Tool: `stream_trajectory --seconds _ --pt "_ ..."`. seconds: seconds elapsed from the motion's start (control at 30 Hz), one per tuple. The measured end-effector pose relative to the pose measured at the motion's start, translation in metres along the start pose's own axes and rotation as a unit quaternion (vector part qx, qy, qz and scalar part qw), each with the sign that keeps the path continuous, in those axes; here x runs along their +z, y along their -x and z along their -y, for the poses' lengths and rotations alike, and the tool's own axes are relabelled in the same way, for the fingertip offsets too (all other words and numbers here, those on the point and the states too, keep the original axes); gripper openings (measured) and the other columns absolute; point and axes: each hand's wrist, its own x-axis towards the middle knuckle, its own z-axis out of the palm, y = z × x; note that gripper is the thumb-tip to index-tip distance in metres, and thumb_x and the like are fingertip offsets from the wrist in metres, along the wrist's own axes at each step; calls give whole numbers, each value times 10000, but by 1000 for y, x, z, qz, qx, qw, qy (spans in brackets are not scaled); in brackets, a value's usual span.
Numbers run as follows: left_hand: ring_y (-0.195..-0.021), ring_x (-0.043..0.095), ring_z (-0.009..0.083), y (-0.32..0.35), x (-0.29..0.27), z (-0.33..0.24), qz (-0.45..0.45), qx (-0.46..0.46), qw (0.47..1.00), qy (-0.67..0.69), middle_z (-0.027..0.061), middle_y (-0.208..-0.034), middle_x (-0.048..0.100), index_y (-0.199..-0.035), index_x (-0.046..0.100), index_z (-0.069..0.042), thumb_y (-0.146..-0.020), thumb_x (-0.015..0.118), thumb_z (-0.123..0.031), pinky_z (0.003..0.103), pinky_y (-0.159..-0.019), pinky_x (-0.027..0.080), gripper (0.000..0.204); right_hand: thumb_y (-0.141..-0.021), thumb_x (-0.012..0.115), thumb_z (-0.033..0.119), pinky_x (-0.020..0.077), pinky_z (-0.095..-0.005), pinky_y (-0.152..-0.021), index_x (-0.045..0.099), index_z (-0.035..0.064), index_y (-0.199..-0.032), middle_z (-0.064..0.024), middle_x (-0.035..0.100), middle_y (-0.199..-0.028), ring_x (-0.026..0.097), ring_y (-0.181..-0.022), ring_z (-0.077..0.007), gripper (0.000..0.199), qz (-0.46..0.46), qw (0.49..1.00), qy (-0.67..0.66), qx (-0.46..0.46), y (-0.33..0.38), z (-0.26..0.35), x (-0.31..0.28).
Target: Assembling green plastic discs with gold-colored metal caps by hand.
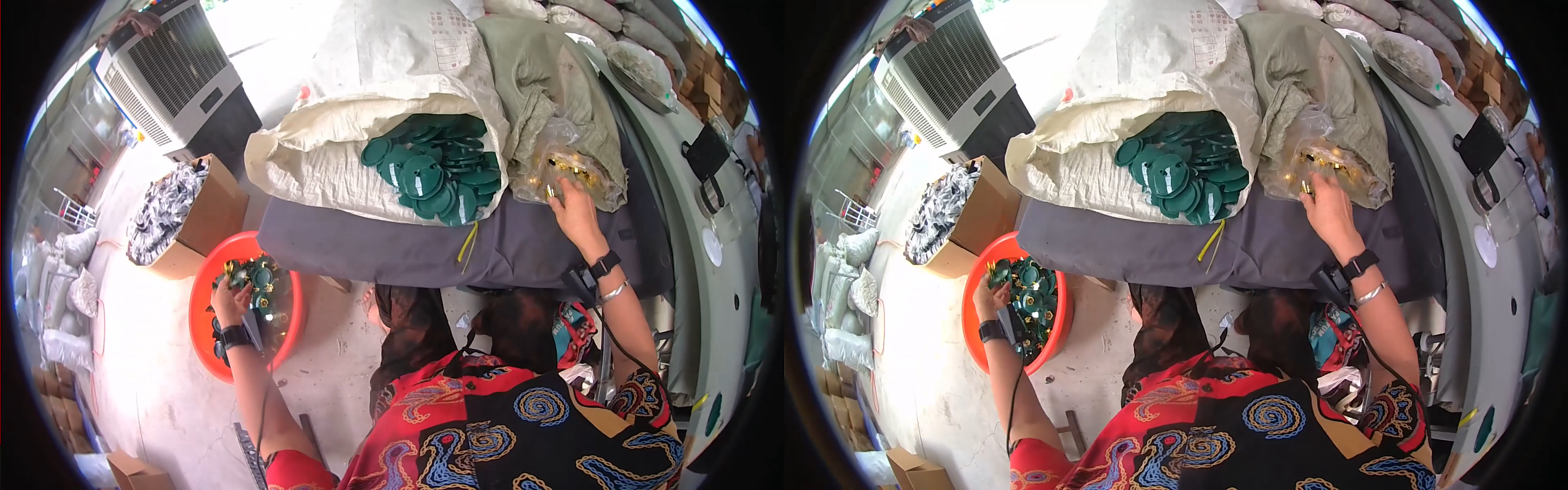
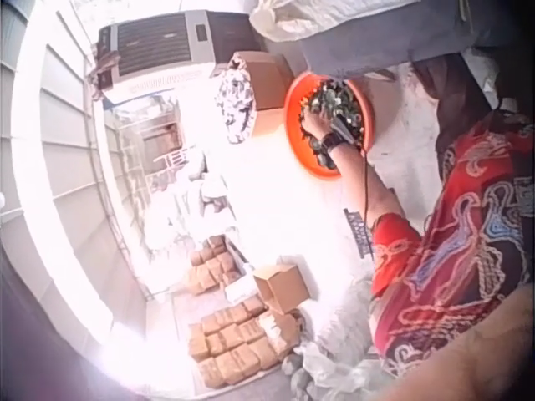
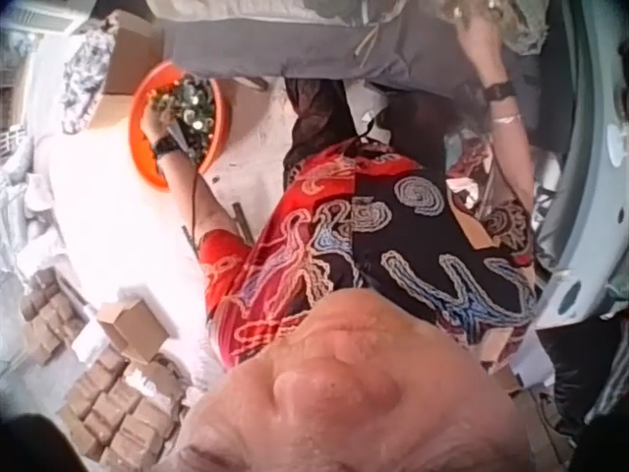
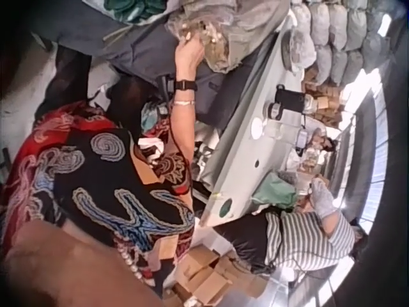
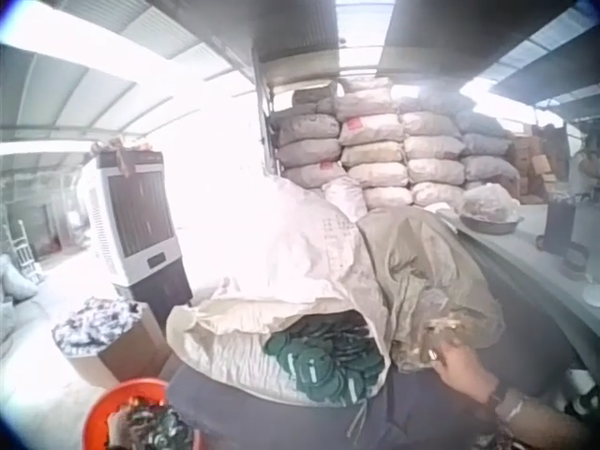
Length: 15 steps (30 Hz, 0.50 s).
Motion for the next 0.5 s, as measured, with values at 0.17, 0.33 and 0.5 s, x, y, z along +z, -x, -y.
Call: stream_trajectory --seconds 0.17,0.33,0.5 --pt "-830 651 238 -18 70 39 -20 382 871 -308 153 -982 648 -1095 588 40 -783 606 -95 327 -695 526 340 -852 574 94 478 -461 -774 547 48 -1190 -219 561 -1002 586 -877 -415 342 55 998 6 -34 -10 -23 38" --pt "-990 589 379 76 220 39 185 502 710 -457 203 -1102 610 -1125 584 -27 -750 558 -63 438 -826 486 378 -812 540 -2 444 -435 -683 560 -9 -841 -206 551 -821 545 -786 -399 36 -34 994 -48 -92 -12 -28 53" --pt "-939 613 349 69 318 67 233 482 634 -559 210 -1132 567 -1156 542 -104 -746 542 -41 432 -783 505 415 -808 566 -27 444 -393 -659 523 -14 -840 -166 529 -802 546 -743 -357 55 -53 991 -100 -70 3 -33 57"
